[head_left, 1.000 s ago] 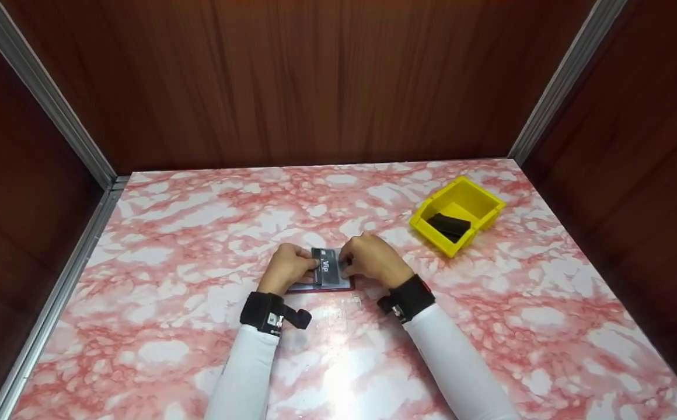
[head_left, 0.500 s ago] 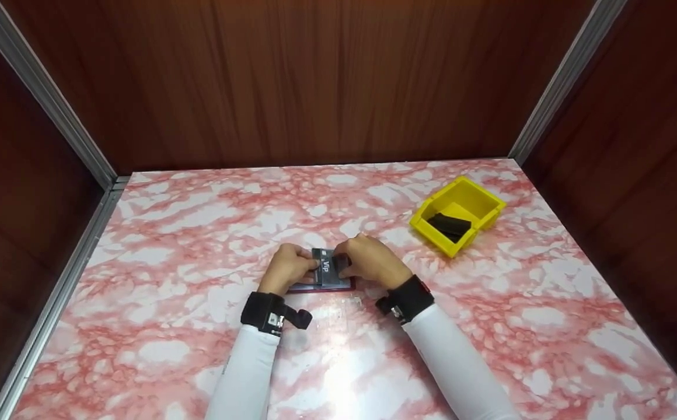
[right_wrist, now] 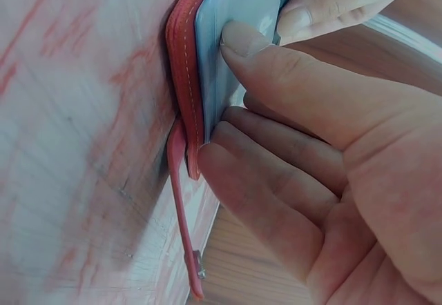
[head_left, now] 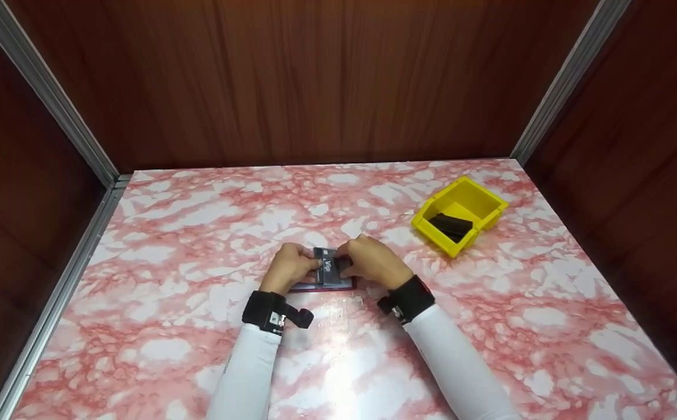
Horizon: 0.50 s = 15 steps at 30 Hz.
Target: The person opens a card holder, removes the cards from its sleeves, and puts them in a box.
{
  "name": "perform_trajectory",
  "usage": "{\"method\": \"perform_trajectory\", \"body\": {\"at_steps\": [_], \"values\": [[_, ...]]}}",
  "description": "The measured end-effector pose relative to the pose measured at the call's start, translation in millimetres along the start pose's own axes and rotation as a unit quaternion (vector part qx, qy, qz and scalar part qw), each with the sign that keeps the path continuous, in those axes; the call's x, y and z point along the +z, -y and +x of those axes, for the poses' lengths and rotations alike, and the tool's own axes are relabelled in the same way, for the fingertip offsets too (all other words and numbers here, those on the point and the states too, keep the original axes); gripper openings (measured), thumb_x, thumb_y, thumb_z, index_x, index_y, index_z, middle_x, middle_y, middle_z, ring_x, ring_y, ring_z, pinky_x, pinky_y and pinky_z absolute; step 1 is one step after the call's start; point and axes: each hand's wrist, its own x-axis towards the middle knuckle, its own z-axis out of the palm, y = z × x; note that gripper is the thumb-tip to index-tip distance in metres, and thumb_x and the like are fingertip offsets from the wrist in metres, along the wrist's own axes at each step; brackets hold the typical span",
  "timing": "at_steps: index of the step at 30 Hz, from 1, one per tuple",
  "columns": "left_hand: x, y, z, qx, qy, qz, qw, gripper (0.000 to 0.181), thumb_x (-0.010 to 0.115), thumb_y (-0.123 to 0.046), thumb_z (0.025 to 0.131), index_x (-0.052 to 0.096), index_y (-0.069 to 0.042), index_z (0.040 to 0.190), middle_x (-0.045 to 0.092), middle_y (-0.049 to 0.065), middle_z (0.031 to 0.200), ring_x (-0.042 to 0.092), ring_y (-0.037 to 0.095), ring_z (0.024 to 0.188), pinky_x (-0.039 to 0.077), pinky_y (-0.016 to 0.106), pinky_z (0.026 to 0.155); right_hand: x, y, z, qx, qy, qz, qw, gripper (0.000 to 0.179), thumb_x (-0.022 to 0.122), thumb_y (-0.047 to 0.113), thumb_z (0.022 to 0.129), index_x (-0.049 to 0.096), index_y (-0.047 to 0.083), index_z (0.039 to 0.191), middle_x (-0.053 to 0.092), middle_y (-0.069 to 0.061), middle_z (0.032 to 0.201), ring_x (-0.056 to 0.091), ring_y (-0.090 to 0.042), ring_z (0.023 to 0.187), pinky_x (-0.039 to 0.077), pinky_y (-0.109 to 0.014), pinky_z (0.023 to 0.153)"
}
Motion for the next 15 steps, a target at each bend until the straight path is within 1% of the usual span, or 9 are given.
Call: {"method": "perform_trajectory", "body": {"at_steps": [6, 15], "values": [[-0.2, 0.2, 0.5, 0.004, -0.004, -0.004, 1.0000, 0.017, 0.072, 0.003, 0.097, 0.067, 0.008, 0.112, 0.067, 0.011, 0.094, 0.069, 0.013, 0.068, 0.065, 0.022, 0.060, -0.5, -0.2, 0.0, 0.009, 0.005, 0.009, 0.9999, 0.033, 0.091, 0.013, 0.089, 0.083, 0.009, 0.121, 0.084, -0.008, 0.116, 0.076, -0.024, 0.101, 0.065, -0.045, 0.098], [-1.4, 1.2, 2.3, 0.003, -0.001, -0.012, 0.9999, 0.019, 0.072, 0.004, 0.096, 0.067, 0.009, 0.114, 0.068, 0.012, 0.095, 0.069, 0.014, 0.069, 0.066, 0.023, 0.061, -0.5, 0.6, -0.2, 0.018, 0.012, 0.012, 0.9997, 0.033, 0.090, 0.013, 0.090, 0.083, 0.010, 0.122, 0.084, -0.008, 0.118, 0.076, -0.025, 0.103, 0.064, -0.046, 0.100]]}}
